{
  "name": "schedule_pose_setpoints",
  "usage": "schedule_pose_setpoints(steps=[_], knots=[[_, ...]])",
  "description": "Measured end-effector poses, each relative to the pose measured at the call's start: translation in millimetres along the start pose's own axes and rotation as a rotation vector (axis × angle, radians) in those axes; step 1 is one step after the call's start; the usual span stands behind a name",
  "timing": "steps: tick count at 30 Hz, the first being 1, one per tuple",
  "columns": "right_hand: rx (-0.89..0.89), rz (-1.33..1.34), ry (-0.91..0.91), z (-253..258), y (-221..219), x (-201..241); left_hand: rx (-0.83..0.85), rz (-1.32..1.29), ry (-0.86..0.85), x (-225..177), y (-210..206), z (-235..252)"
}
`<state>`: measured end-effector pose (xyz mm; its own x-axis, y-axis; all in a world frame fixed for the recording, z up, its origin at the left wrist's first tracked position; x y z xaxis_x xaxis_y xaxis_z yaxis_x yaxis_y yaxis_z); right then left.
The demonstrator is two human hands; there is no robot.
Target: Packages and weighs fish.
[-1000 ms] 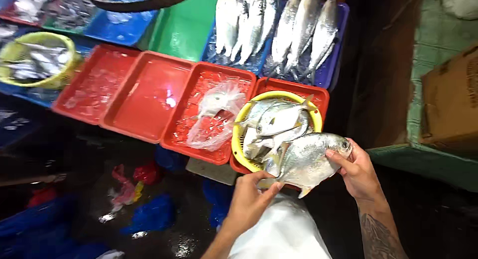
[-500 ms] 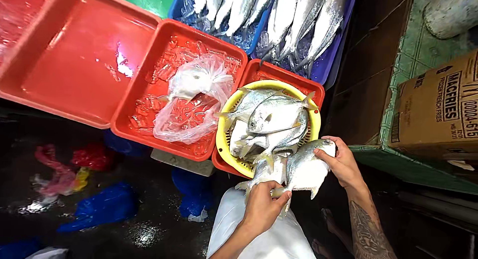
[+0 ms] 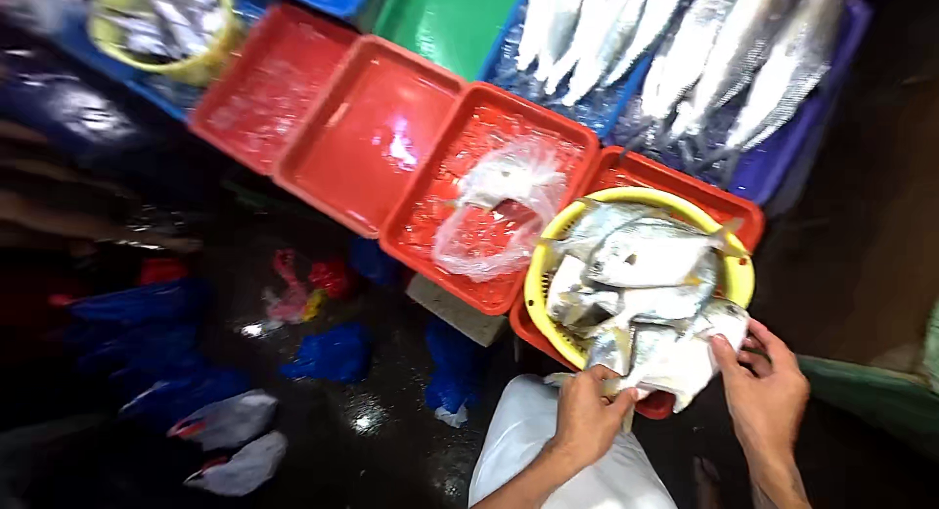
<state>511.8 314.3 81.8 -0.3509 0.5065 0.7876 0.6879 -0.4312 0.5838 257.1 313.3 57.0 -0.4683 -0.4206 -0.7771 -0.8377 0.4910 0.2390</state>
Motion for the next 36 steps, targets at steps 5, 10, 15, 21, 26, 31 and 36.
schedule_pose_setpoints(steps=[5,10,15,21,26,31,36], knots=[[-0.164,-0.037,0.048,-20,13,9,0.056,0.03,0.011,10,34,-19],[-0.274,-0.094,0.26,-42,12,82,-0.188,0.113,-0.124,8,149,5],[0.246,-0.176,0.62,-50,-141,195,-0.411,0.445,-0.139,1,283,118],[0.815,-0.547,0.53,-23,-365,234,-0.494,0.532,-0.102,35,337,219],[0.869,-0.718,0.376,1,-439,218,-0.449,0.619,-0.199,32,341,238],[0.864,-0.672,0.318,-10,-431,208,-0.385,0.72,-0.23,25,343,246],[0.826,-0.595,0.262,-21,-410,207,-0.226,0.831,-0.2,24,332,264]])
Point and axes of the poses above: each hand's wrist, its own z-axis towards the middle knuckle, its own y-axis out of the back of the hand, x = y × z, the point moved 9 cm from there along z, towards the middle knuckle, and after that the axes turned 5 degrees about -y, right-handed, at the moved point
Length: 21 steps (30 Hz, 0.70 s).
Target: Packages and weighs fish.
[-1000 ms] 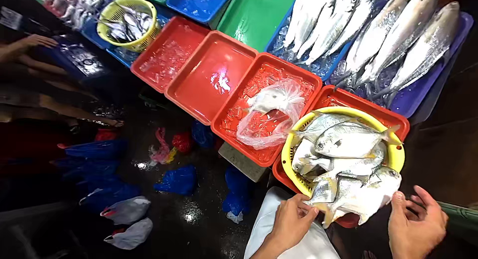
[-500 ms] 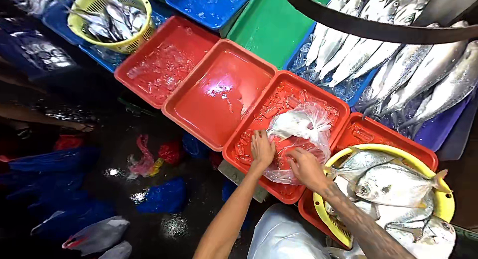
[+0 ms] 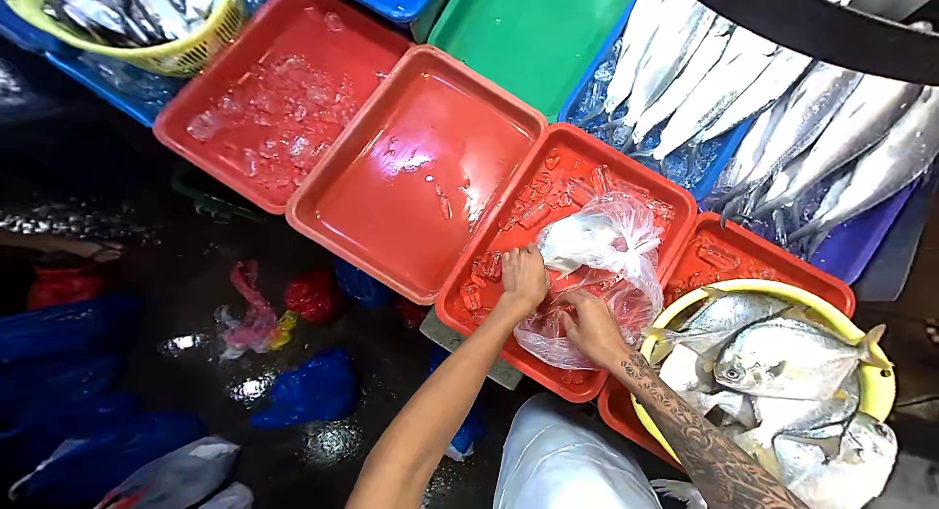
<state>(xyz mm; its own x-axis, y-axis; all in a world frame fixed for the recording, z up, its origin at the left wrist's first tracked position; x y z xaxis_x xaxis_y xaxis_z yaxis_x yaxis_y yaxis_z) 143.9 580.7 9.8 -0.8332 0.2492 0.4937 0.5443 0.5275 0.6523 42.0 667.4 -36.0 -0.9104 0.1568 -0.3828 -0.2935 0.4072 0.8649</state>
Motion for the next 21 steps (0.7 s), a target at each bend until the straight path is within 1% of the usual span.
schedule_pose_setpoints(steps=[3,6,8,11,13,15,19,21], knots=[[-0.055,0.128,0.017,-29,3,0,0.255,0.182,-0.004,-11,0,1],[-0.096,0.232,0.04,-66,6,-3,0.392,0.432,-0.092,-31,7,-8],[-0.158,0.281,0.07,-94,8,-9,0.492,0.585,-0.174,-53,26,-20],[-0.304,0.316,0.1,-134,22,-18,0.601,0.709,-0.277,-91,68,-32],[-0.391,0.333,0.094,-155,29,-26,0.639,0.724,-0.32,-114,96,-37],[-0.419,0.35,0.095,-168,32,-27,0.693,0.706,-0.318,-129,116,-38],[-0.329,0.409,0.096,-181,18,-24,0.781,0.574,-0.355,-135,144,-44],[-0.307,0.45,0.096,-184,12,-20,0.787,0.473,-0.289,-135,162,-56]])
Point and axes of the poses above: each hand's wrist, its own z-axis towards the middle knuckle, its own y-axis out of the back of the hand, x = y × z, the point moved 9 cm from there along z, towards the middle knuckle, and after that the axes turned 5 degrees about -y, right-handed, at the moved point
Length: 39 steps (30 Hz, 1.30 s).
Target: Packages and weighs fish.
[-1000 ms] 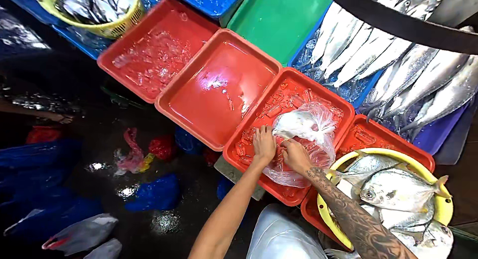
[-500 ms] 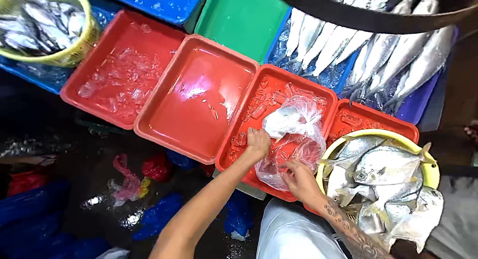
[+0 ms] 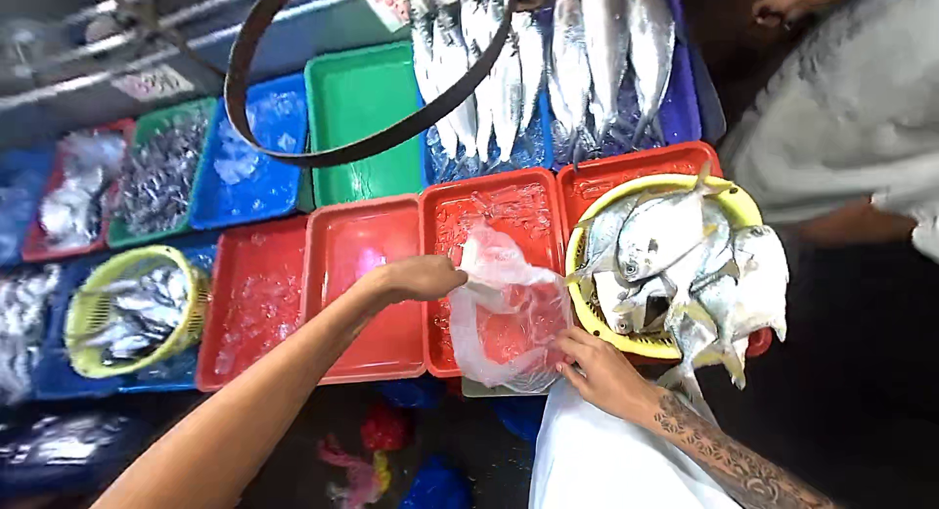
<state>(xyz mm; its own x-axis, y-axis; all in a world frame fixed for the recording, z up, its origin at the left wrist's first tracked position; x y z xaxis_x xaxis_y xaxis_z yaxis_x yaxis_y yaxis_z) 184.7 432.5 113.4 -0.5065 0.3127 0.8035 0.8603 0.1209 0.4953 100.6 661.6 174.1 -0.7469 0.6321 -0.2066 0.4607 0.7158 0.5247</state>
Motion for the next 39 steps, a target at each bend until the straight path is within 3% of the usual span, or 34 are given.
schedule_pose_setpoints(steps=[5,8,10,15,19,24,26,30,33,36,39], knots=[[0.081,0.072,0.198,2,-34,50,-0.071,-0.326,0.112,-1,-23,-48],[0.134,-0.084,0.327,7,-60,81,-0.179,-0.553,0.156,-4,-27,-70],[0.117,-0.265,0.397,13,-67,78,-0.225,-0.682,0.157,-17,-24,-84],[0.179,-0.583,0.202,48,-62,21,-0.305,-0.924,0.209,-28,-13,-136],[0.001,-0.487,0.2,62,-49,20,-0.364,-0.948,0.224,-28,-6,-177],[0.025,-0.578,0.156,61,-50,18,-0.341,-1.139,0.199,-45,-15,-205],[0.06,-0.618,0.129,59,-51,20,-0.308,-1.13,0.156,-63,-19,-214],[0.15,-0.409,-0.095,66,-51,-16,-0.345,-1.114,0.151,-85,-21,-224],[0.159,-0.542,-0.08,63,-55,-32,-0.428,-1.123,0.137,-94,-15,-238],[0.273,-0.793,-0.041,57,-72,-40,-0.437,-1.082,0.019,-90,-3,-254],[0.301,-0.722,-0.041,58,-83,-43,-0.594,-0.831,0.083,-96,26,-283]])
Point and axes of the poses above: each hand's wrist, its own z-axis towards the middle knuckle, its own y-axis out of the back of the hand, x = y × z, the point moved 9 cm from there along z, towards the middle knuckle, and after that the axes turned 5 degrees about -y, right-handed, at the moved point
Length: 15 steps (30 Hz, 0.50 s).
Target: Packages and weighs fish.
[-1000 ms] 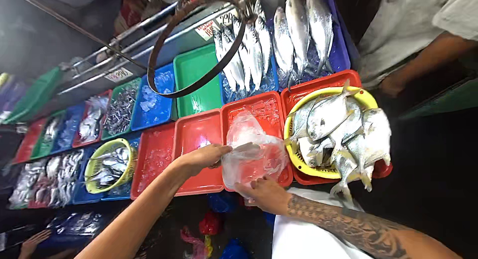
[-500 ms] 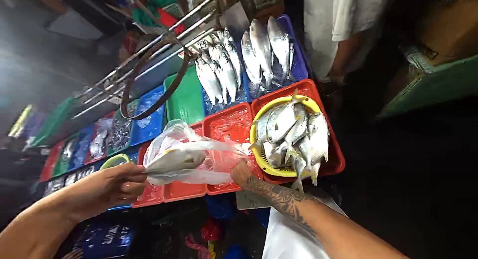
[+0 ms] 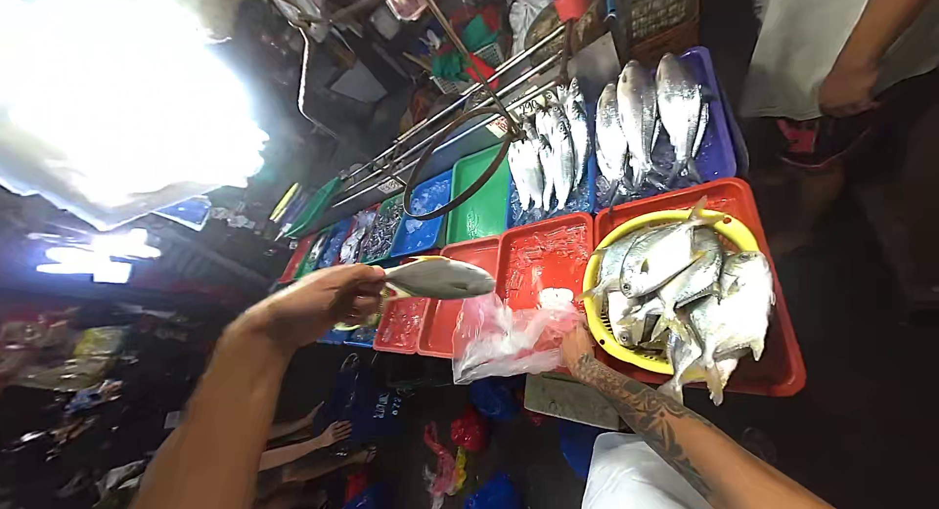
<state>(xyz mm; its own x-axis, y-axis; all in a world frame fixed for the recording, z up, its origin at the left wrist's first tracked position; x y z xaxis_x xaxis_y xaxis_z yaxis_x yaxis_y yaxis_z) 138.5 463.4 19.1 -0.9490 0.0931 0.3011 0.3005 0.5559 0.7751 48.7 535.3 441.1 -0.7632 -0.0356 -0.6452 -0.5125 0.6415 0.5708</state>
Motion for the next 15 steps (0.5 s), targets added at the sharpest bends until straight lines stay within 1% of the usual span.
schedule_pose_setpoints(steps=[2,4,5,7,9,10,12,14,15], knots=[[-0.058,0.131,0.075,-10,4,7,-0.048,0.204,-0.022,-14,12,-3],[-0.108,0.239,0.152,-24,11,12,-0.035,0.385,-0.041,-18,13,9],[-0.12,0.279,0.184,-30,14,11,-0.005,0.456,-0.057,-15,8,21],[-0.165,0.348,0.212,-40,17,5,0.085,0.569,-0.067,3,-11,52],[-0.223,0.398,0.182,-45,21,-7,0.152,0.686,-0.067,15,-48,79],[-0.245,0.415,0.156,-45,21,-12,0.187,0.727,-0.062,13,-72,88],[-0.302,0.46,0.119,-48,23,-24,0.285,0.765,-0.017,7,-123,102],[-0.398,0.507,0.097,-63,23,-34,0.397,0.795,-0.04,13,-164,126],[-0.393,0.538,0.087,-74,18,-39,0.455,0.803,-0.06,16,-182,138]])
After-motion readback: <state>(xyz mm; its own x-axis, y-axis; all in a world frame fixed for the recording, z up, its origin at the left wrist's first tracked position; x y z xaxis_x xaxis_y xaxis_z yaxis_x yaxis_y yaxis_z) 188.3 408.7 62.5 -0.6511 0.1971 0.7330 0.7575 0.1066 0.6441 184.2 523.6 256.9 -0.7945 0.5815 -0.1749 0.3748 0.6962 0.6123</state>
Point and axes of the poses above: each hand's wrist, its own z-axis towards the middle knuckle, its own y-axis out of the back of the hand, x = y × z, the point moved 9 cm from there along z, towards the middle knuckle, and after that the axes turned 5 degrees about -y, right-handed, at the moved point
